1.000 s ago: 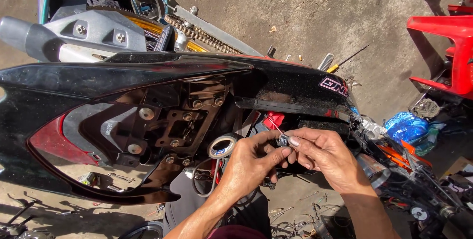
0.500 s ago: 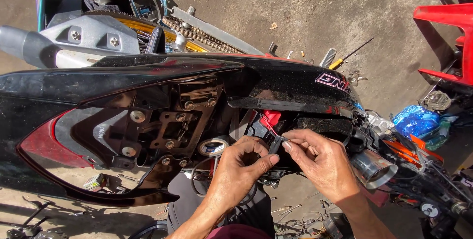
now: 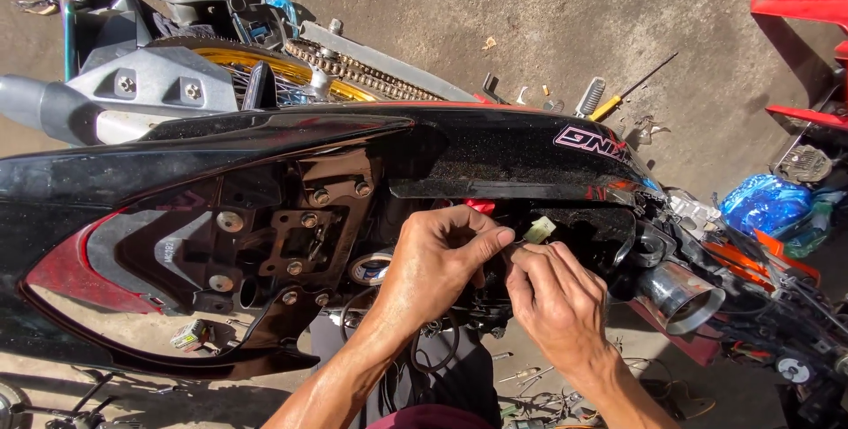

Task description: Wrapping electrical tape around wire connectors and exposed wires on a motorcycle's electrical system to secure and insulate them.

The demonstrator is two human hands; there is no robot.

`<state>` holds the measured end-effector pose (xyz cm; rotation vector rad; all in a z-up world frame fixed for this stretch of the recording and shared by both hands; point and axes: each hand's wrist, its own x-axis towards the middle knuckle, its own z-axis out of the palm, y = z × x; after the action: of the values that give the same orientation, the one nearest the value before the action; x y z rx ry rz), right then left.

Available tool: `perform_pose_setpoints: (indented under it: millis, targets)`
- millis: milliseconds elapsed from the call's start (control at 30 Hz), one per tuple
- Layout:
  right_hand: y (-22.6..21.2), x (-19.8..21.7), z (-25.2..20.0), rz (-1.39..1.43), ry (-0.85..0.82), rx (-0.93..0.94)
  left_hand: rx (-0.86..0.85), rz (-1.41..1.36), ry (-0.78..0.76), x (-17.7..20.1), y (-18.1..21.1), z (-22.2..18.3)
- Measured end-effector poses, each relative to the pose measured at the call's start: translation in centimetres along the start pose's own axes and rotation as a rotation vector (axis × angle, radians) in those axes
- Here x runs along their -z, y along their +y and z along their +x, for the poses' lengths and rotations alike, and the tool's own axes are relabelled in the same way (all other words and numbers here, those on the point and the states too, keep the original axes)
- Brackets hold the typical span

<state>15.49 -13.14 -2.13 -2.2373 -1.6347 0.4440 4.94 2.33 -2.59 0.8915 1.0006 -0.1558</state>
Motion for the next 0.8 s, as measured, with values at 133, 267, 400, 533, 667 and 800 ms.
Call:
perform_pose_setpoints:
  millis: [133,267,400,533,667,800]
  targets:
    - [0.2,-0.1,0.1,-0.077,0.041,0.076,-0.035,0.218,0.01,-0.2,0.4,0.0]
    - [0.0,0.1,0.5,0.002,0.033,0.026,0.089,0.565,-0.051,0.1,1.3,-0.3]
    - [0.4,0.6,0.9,0.22,-0.039,-0.153,-0.165,0.394,-0.007,0.6,-0.7,-1.7]
    - [1.1,1.4,2.0,0.478,-0.433,-0.614,-0.127,0.015,0.237,-0.5,-3.3,-3.7]
    - [2.9,1.2,3.5,0.642,-0.631,-0.77,0.025,0.039,0.076,-0.9,-3.9,-3.5]
    - [2.8,2.1,4.4,1.096,-0.613,-0.942,0.056,-0.172,0.029,-0.7,-3.8,-2.5]
